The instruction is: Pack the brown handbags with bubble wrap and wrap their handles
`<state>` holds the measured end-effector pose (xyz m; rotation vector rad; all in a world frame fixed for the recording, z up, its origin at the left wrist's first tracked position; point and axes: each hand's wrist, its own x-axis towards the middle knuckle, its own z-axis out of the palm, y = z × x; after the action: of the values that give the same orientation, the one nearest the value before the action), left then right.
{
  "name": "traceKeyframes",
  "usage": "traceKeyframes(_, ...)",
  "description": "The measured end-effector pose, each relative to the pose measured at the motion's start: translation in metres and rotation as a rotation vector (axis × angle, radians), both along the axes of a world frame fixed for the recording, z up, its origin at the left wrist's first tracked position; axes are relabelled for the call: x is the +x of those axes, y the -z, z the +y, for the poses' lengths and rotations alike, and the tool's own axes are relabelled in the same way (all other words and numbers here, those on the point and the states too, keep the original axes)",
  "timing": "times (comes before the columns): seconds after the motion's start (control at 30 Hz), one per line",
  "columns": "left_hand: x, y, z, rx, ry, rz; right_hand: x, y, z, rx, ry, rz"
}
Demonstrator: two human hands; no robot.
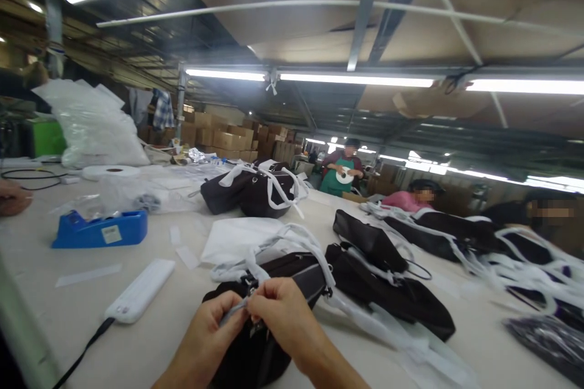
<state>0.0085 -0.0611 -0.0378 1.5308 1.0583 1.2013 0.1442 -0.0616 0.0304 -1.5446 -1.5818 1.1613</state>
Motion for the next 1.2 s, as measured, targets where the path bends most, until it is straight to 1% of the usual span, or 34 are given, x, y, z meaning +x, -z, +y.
traceKeyframes(0.13,-0.001,0.004,0.000,0.026,0.028,0.026,0.002,0.005,0.001,0.021,0.024,-0.065)
traceKeyframes(0.3,0.000,0.008,0.000,0.033,0.007,0.047,0.002,0.015,0.001,0.084,0.081,-0.140)
traceKeyframes(0.37,0.001,0.007,-0.002,0.045,0.026,0.051,0.002,0.016,0.001,0.066,0.091,-0.131)
traceKeyframes(0.47,0.001,0.005,-0.006,0.094,0.064,0.104,0.005,0.013,-0.001,0.002,0.080,-0.099)
traceKeyframes(0.5,0.000,0.005,-0.007,0.138,0.061,0.149,0.006,0.010,-0.002,-0.024,0.073,-0.088)
traceKeyframes(0.57,-0.002,0.006,-0.008,0.281,0.011,0.283,0.008,0.005,-0.003,-0.092,0.050,-0.052)
traceKeyframes(0.67,-0.004,0.013,-0.006,0.579,-0.129,0.498,0.011,-0.004,-0.003,-0.182,-0.001,-0.007)
traceKeyframes(0.73,-0.004,0.019,-0.005,0.755,-0.217,0.583,0.012,-0.008,-0.001,-0.215,-0.028,-0.004)
traceKeyframes(0.8,-0.003,0.024,-0.004,0.855,-0.276,0.618,0.012,-0.010,0.002,-0.233,-0.038,-0.012)
traceKeyframes(0.87,-0.003,0.028,-0.003,0.873,-0.300,0.617,0.011,-0.007,0.005,-0.228,-0.020,-0.021)
traceKeyframes(0.9,-0.003,0.029,-0.003,0.865,-0.301,0.607,0.010,-0.005,0.006,-0.183,-0.014,-0.019)
traceKeyframes(0.93,-0.003,0.031,-0.003,0.849,-0.299,0.594,0.010,-0.001,0.006,-0.103,-0.019,-0.012)
traceKeyframes(1.07,-0.005,0.036,0.000,0.775,-0.293,0.553,0.007,0.016,0.006,0.359,-0.139,-0.024)
traceKeyframes(1.13,-0.006,0.037,0.001,0.758,-0.295,0.548,0.006,0.023,0.004,0.463,-0.166,-0.083)
traceKeyframes(1.2,-0.007,0.038,0.002,0.773,-0.320,0.556,0.004,0.026,0.003,0.488,-0.161,-0.130)
